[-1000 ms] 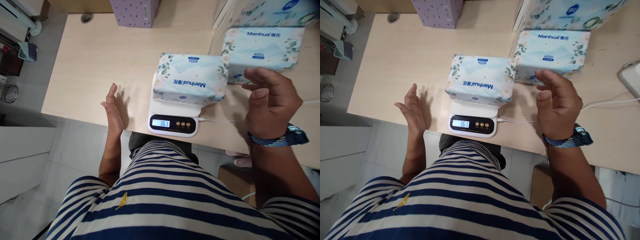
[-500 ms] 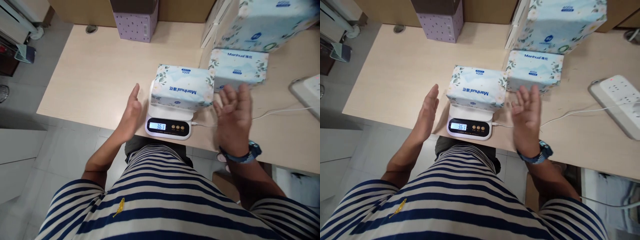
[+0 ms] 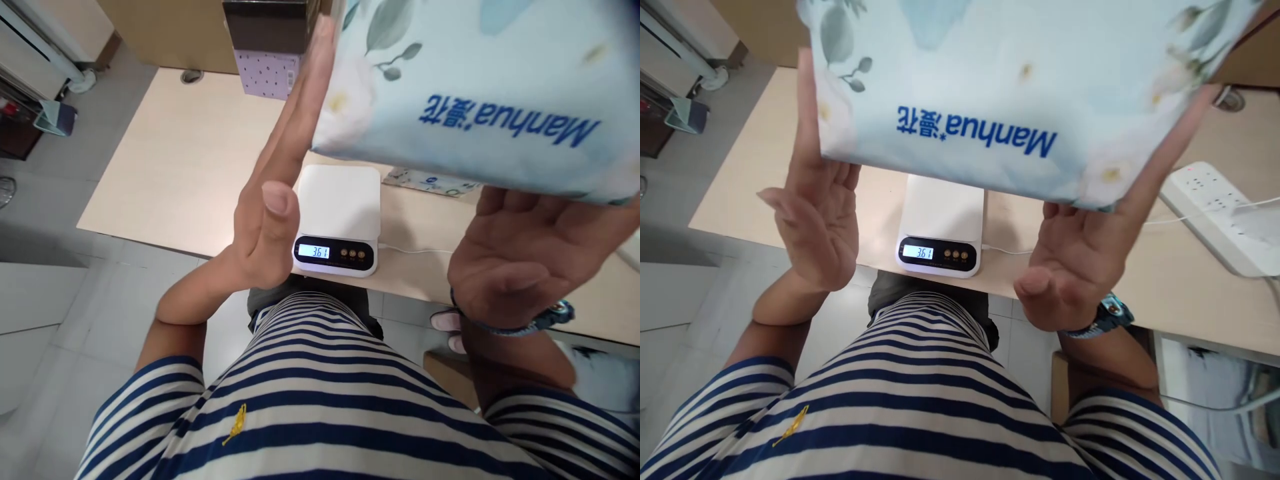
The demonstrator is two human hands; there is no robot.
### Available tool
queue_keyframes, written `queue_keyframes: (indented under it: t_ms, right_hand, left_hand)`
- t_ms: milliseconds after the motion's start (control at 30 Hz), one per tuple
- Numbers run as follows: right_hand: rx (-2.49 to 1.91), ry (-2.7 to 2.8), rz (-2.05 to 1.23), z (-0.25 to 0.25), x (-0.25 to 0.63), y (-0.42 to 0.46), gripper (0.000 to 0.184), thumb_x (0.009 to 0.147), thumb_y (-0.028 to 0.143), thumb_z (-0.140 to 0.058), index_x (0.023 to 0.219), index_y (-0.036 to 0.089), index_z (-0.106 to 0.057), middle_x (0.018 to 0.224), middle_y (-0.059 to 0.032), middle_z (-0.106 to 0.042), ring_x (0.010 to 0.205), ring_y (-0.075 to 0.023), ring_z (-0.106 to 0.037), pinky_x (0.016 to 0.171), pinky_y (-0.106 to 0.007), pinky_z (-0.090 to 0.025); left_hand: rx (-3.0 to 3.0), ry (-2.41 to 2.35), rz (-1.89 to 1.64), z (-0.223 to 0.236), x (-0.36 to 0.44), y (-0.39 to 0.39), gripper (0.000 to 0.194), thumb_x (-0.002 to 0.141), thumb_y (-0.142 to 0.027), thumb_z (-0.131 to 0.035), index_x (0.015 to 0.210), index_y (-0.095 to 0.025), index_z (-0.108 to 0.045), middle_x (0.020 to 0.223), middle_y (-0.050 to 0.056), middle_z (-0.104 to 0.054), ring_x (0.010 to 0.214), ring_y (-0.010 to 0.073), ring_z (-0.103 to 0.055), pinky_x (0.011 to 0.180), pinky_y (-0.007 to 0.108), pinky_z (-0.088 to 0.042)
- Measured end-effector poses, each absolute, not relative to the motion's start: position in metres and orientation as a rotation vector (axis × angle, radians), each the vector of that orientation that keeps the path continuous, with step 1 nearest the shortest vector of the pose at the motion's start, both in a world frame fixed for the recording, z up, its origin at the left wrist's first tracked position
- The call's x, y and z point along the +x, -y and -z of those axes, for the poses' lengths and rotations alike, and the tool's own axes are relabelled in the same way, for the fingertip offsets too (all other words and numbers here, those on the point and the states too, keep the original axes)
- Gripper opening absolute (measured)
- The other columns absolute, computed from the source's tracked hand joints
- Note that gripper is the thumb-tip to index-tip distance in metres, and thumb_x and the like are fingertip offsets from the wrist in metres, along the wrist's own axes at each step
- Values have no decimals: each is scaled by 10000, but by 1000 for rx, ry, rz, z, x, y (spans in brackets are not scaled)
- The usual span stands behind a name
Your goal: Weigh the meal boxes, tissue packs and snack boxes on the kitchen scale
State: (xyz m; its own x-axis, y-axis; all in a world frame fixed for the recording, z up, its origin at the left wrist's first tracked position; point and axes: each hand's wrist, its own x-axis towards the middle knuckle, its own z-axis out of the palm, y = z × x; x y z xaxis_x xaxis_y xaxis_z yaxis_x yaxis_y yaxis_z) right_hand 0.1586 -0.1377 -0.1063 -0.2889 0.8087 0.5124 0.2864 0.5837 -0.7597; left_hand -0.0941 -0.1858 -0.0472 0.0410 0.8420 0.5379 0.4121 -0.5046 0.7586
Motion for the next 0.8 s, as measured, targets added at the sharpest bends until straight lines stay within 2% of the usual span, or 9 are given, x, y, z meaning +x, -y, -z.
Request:
queue_keyframes:
  t_ms: [100,167,267,367,433,500,600,733,800]
  right_hand:
    - [-502,1772,-481,110,152,124,1101,821,992,-519,1743,471,-215,1810,86,-226,1782,-324,-128,1438,-561,-222]
    - [-369,1757,-473,114,151,114,1121,819,969,-591,1753,445,-261,1769,51,-334,1759,-313,-234,1424,-553,-265]
    - [-326,1728,-501,117,153,110,1043,871,885,-656,1755,457,-308,1744,55,-401,1755,-278,-262,1421,-525,-289]
    - [-376,1709,-580,115,154,116,949,905,826,-688,1728,470,-378,1780,83,-365,1761,-273,-242,1435,-521,-258]
    - [-399,1702,-629,113,154,120,907,919,793,-702,1716,481,-403,1789,101,-348,1766,-274,-223,1452,-528,-198]
    - [-391,1705,-641,110,153,123,872,926,772,-715,1703,508,-422,1778,122,-362,1770,-269,-210,1459,-529,-177]
    - [-379,1717,-616,105,152,126,799,949,750,-701,1679,549,-447,1752,149,-397,1767,-266,-221,1451,-523,-229]
    - [-375,1583,-474,106,152,116,726,974,758,-642,1644,505,-524,1713,129,-442,1774,-316,-176,1452,-553,-214]
    - [-419,1521,-331,120,160,100,770,1007,755,-566,1700,443,-441,1762,58,-385,1766,-349,-196,1440,-600,-225]
  left_hand:
    - [2105,-1033,-1455,62,-101,176,735,1078,-809,-147,1709,-475,-322,1826,-188,-300,1766,317,-65,1432,509,-219]
    - [2132,-1039,-1463,67,-103,173,731,1103,-753,-97,1731,-428,-282,1829,-146,-301,1768,323,-84,1423,551,-197]
    - [2100,-1115,-1449,69,-103,172,740,1099,-753,-59,1739,-443,-263,1843,-138,-260,1767,324,-108,1398,579,-225]
    - [2086,-1082,-1415,73,-105,171,751,1072,-835,-114,1718,-508,-313,1851,-161,-266,1777,297,-150,1429,482,-276]
    - [2072,-1096,-1417,76,-107,169,761,1067,-840,-102,1724,-517,-307,1855,-160,-263,1775,297,-165,1426,463,-297]
    - [2101,-1155,-1434,78,-108,169,770,1066,-832,-63,1731,-524,-298,1830,-139,-325,1755,320,-223,1381,487,-376]
    - [2180,-1206,-1460,73,-106,169,779,1058,-829,-23,1726,-542,-302,1762,-123,-433,1708,356,-298,1294,523,-470]
    - [2211,-978,-1446,69,-93,152,762,1079,-805,-95,1762,-490,-217,1849,-139,-271,1750,335,-125,1389,499,-267]
    - [2245,-876,-1382,80,-84,129,784,1090,-795,-155,1782,-428,-181,1879,-109,-213,1759,336,-76,1410,501,-197]
